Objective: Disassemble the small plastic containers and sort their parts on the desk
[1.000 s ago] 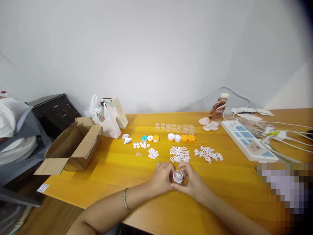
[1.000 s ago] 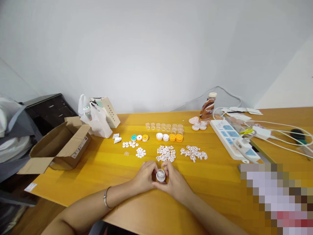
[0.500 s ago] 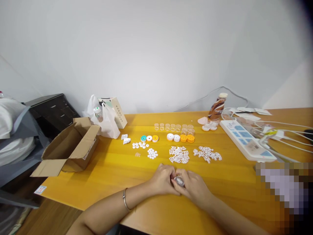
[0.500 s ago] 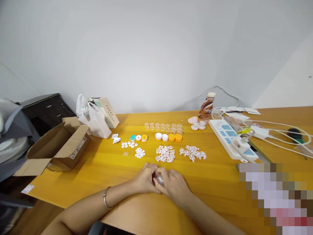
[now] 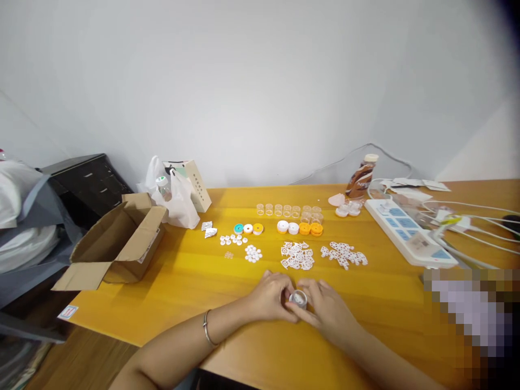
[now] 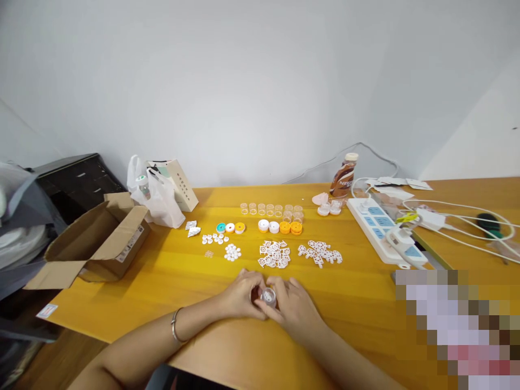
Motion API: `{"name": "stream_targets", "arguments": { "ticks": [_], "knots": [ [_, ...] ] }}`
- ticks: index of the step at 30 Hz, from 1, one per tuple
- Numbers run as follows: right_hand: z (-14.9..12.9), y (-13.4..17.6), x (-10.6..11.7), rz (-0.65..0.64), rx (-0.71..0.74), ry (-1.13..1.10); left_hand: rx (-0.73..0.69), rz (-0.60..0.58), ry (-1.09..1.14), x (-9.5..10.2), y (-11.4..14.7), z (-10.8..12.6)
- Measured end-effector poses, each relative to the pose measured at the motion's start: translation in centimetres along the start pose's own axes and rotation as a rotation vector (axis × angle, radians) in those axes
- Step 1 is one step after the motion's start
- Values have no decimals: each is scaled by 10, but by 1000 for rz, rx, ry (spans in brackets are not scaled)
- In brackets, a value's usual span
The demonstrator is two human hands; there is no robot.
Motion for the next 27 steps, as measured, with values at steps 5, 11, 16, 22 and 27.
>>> {"name": "stream_targets", "arguments": {
  "ticks": [5,11,16,22,27],
  "knots": [
    [-3,1,1,54,88,-31,8,27,20,-1,1,-1],
    [3,3,-1,3,21,-27,7,31,29,0,1,0],
    [4,2,1,67,30,-33,21,12,39,3,0,3],
    [2,1,1,30,78,-87,35,1,31,2,1,3],
    [6,1,1,35,16,-70,16,23,40,1,1,0]
  ]
}}
Point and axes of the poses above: each hand's wrist, its own y-axis away from the middle knuckle, its own x-axis out of the back of the hand, z = x × y, the point moved 1 cm from there along -y, towards the middle knuckle, and after that the axes turned 12 degrees about z, right-handed, at the moved point
